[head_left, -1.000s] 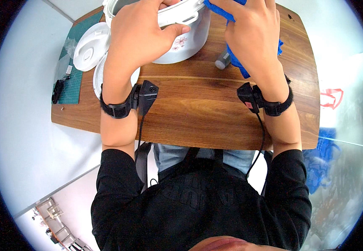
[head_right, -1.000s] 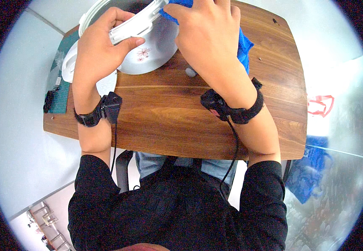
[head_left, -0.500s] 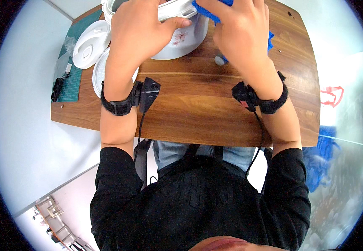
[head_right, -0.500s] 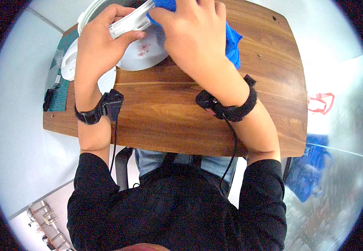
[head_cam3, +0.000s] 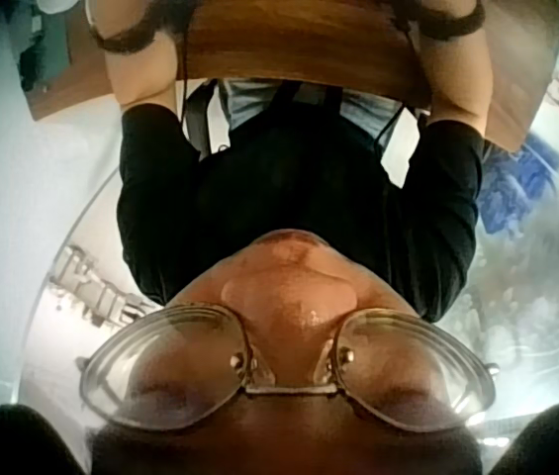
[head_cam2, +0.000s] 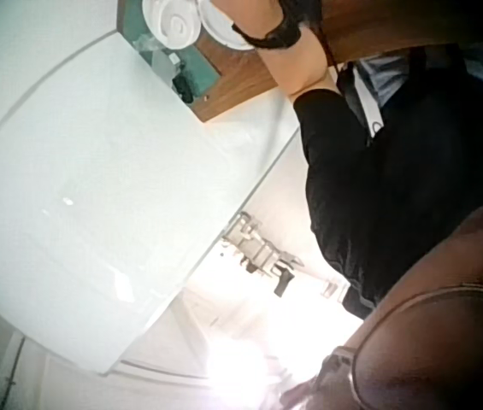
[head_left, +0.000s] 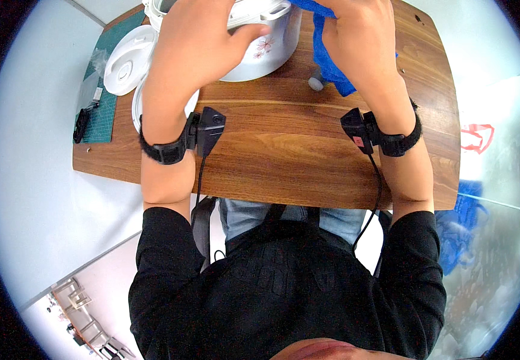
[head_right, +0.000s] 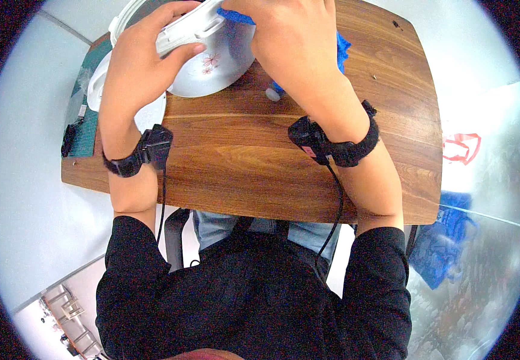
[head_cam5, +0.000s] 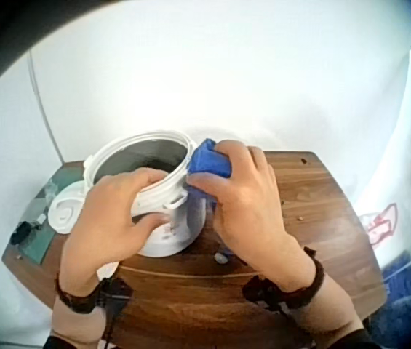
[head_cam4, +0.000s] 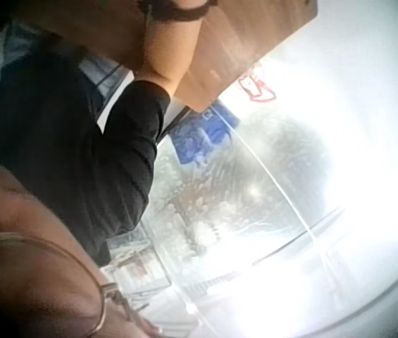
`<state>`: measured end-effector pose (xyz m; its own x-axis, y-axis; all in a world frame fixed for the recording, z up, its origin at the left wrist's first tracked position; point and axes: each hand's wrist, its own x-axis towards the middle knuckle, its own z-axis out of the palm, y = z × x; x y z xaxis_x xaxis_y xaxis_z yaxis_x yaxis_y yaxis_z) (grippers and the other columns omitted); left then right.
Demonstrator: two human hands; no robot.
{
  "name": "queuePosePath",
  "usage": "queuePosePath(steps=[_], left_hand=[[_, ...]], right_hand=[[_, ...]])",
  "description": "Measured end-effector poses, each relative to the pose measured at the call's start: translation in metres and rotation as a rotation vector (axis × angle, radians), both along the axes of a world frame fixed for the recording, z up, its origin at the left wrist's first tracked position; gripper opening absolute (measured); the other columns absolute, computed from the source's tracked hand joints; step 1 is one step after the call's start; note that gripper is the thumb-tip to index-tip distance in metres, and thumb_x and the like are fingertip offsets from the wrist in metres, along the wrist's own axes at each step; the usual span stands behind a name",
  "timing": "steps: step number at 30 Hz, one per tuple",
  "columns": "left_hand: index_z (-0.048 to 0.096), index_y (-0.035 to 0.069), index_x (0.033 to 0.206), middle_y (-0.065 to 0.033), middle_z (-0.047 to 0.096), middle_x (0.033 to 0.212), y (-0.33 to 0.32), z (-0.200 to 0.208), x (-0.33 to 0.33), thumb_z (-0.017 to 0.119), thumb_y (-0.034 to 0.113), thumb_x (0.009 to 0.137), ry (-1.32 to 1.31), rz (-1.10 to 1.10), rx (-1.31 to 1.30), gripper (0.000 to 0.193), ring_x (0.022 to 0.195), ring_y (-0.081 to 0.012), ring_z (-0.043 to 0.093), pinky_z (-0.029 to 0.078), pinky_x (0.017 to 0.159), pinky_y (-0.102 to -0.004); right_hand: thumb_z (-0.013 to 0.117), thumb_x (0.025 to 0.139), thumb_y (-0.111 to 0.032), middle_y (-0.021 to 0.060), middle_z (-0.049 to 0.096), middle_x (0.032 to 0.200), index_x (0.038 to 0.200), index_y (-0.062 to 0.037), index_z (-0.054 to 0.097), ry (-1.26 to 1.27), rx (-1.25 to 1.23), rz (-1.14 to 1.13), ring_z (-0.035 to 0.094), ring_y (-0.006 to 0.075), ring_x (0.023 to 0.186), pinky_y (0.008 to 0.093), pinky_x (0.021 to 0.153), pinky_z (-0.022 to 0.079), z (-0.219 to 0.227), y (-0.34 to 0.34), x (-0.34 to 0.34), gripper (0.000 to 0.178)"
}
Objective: The person removes the lid of a white rice cooker, then uses a screwdriver to remove several screws from the lid. After removing the screws, the person wipes the exterior of the rice cooker with a blue cloth.
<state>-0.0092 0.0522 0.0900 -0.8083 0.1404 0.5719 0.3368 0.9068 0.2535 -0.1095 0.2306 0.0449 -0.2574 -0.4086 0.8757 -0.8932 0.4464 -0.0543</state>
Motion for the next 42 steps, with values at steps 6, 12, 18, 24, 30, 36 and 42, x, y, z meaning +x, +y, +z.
queuePosePath(steps=[6,12,18,24,30,36,42], left_hand=[[0.066,0.002,0.125,-0.0217,0.071,0.114,-0.023,-0.013,-0.007,0.078,0.005,0.078,-0.028,-0.072,0.040,0.049,0.106,-0.0419,0.067,0.052,0.090,-0.0449],[0.068,0.003,0.123,-0.0220,0.071,0.113,-0.015,-0.015,-0.006,0.077,0.005,0.078,0.001,-0.027,0.058,0.046,0.106,-0.0430,0.067,0.053,0.089,-0.0453],[0.068,0.003,0.122,-0.0223,0.072,0.110,-0.012,-0.016,-0.008,0.076,0.003,0.078,0.030,0.053,-0.006,0.045,0.105,-0.0430,0.067,0.053,0.089,-0.0457],[0.070,0.004,0.123,-0.0215,0.072,0.115,-0.016,-0.024,-0.014,0.075,0.004,0.078,0.073,-0.027,0.080,0.045,0.108,-0.0411,0.067,0.054,0.092,-0.0447],[0.071,0.004,0.123,-0.0205,0.072,0.116,-0.011,-0.023,-0.011,0.078,0.007,0.078,0.068,0.060,0.052,0.046,0.109,-0.0404,0.068,0.054,0.094,-0.0439],[0.071,0.005,0.122,-0.0204,0.073,0.115,-0.013,-0.023,-0.013,0.080,0.008,0.077,0.054,0.059,0.045,0.046,0.108,-0.0397,0.068,0.054,0.092,-0.0433],[0.071,0.004,0.121,-0.0201,0.073,0.114,-0.010,-0.024,-0.013,0.081,0.008,0.077,0.055,0.078,0.068,0.045,0.108,-0.0399,0.068,0.054,0.092,-0.0435]], right_hand=[[0.066,0.073,0.006,0.0200,0.059,0.119,0.100,-0.0072,0.077,0.036,-0.020,0.012,0.057,0.0396,0.103,0.0476,0.087,0.048,-0.005,-0.007,0.006,0.032],[0.065,0.077,0.002,0.0191,0.057,0.122,0.101,-0.0073,0.075,-0.020,0.049,-0.042,0.055,0.0391,0.104,0.0473,0.088,0.046,-0.002,-0.007,0.020,0.028],[0.065,0.079,0.000,0.0188,0.057,0.123,0.102,-0.0074,0.075,-0.107,0.055,0.039,0.055,0.0392,0.105,0.0484,0.089,0.046,0.003,-0.009,0.034,0.026],[0.066,0.077,0.001,0.0192,0.058,0.122,0.101,-0.0079,0.076,-0.026,0.065,0.025,0.055,0.0405,0.109,0.0495,0.091,0.047,-0.001,-0.003,0.016,0.027],[0.066,0.074,0.004,0.0203,0.058,0.121,0.102,-0.0080,0.076,0.063,0.059,0.009,0.056,0.0405,0.105,0.0479,0.088,0.048,-0.005,-0.008,0.021,0.032],[0.066,0.074,0.004,0.0202,0.058,0.120,0.101,-0.0082,0.076,-0.059,0.072,0.027,0.055,0.0400,0.105,0.0497,0.087,0.047,0.002,-0.003,0.009,0.031],[0.065,0.077,0.005,0.0208,0.055,0.120,0.109,-0.0098,0.074,-0.119,0.157,0.031,0.053,0.0414,0.106,0.0511,0.088,0.047,0.009,0.001,0.020,0.036]])
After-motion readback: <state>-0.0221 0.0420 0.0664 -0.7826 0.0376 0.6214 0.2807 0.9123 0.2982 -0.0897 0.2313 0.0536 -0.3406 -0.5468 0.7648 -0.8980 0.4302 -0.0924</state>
